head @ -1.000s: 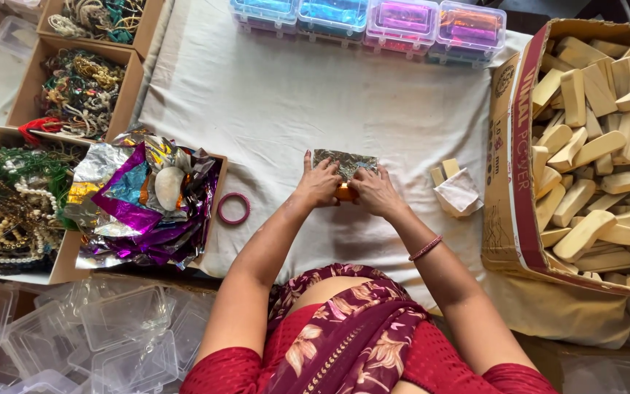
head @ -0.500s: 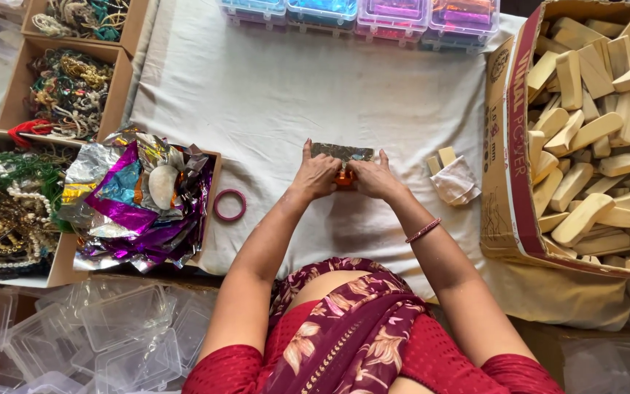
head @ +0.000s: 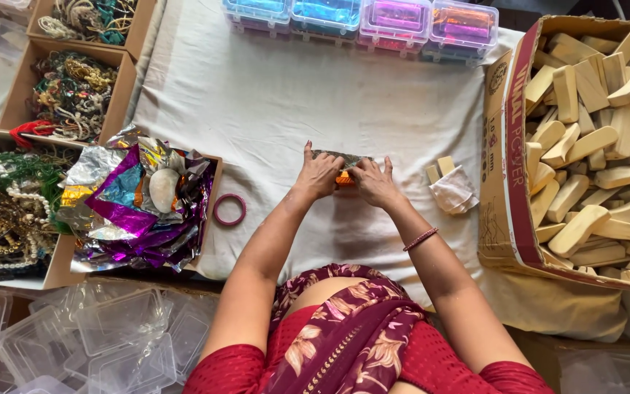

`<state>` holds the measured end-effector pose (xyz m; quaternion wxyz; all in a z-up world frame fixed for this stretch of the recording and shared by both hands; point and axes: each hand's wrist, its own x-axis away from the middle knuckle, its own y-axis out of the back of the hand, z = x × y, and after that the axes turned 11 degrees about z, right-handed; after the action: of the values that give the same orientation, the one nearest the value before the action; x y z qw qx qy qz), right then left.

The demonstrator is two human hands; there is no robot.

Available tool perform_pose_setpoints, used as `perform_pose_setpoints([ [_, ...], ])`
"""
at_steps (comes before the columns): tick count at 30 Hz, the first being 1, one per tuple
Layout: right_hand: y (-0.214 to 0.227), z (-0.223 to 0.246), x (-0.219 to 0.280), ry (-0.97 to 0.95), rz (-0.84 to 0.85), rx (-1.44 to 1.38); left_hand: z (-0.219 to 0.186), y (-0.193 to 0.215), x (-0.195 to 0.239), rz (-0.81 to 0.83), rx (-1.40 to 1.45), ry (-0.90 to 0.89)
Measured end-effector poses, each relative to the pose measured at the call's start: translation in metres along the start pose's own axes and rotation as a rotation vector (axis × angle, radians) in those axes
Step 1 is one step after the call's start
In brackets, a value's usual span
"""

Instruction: The person sits at a table and rubs a small wooden block with a white cloth. They then place the block on a sheet of shiny foil, fold the foil around it, and place the wrapped item into a clear plastic container. The person repeats the rubbing action on another wooden block.

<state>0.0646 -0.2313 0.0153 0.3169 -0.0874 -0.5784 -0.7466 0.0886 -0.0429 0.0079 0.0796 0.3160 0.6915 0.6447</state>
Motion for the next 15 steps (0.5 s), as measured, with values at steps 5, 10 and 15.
perform_pose_setpoints([
  [5, -0.013, -0.013, -0.018, -0.022, -0.014, 0.011, -0.001, 0.007, 0.0, 0.041, -0.01, 0.031],
  [10, -0.001, -0.004, -0.024, -0.064, -0.016, 0.046, 0.004, -0.008, -0.01, 0.018, -0.039, 0.037],
  [15, -0.009, -0.02, -0.04, -0.059, 0.014, -0.01, 0.009, -0.011, -0.014, 0.028, -0.082, 0.041],
])
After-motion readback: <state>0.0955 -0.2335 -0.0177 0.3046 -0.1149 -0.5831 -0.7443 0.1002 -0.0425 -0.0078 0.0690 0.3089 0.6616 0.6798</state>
